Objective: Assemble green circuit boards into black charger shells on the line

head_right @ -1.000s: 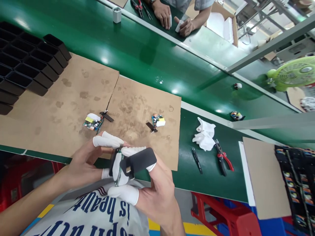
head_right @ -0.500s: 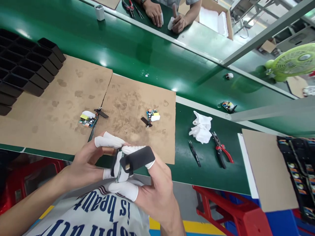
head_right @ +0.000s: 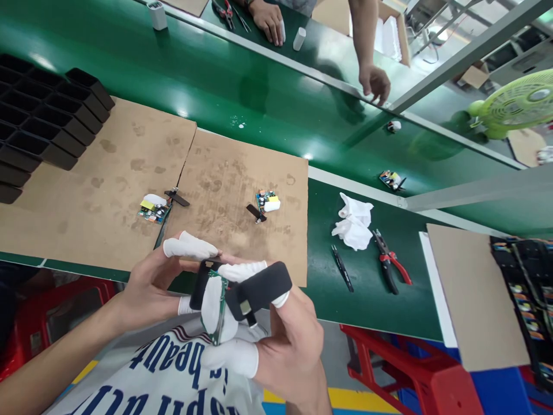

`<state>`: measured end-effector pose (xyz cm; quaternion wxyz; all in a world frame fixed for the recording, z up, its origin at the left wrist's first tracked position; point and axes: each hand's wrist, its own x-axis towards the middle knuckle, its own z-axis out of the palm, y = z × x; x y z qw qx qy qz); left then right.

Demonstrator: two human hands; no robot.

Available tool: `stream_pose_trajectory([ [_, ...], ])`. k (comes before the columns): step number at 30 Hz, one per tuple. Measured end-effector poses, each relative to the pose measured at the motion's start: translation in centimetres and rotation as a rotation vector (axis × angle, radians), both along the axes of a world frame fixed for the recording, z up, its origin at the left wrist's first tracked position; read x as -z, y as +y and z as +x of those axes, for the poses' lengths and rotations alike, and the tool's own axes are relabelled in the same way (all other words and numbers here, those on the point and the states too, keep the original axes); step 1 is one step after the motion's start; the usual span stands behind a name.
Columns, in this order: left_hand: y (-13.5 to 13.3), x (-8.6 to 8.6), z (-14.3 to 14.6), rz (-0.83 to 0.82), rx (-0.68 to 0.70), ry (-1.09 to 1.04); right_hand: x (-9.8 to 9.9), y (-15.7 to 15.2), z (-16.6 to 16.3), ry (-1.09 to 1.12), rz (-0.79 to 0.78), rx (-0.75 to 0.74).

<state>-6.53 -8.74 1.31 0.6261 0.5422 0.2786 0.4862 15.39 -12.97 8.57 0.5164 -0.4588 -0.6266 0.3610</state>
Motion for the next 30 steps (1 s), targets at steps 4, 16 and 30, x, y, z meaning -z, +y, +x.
stream_pose_trajectory([
  [4,-0.01,-0.45,-0.2,-0.006,0.028,0.029,0.23,0.08,-0.12,-0.004,-0.037,-0.03],
  [16,0.03,-0.45,-0.32,-0.027,0.054,0.029,0.38,0.14,-0.39,-0.066,-0.045,-0.061],
  [30,0.11,-0.41,-0.33,-0.029,0.041,0.058,0.87,0.35,-0.64,-0.088,-0.048,-0.091],
])
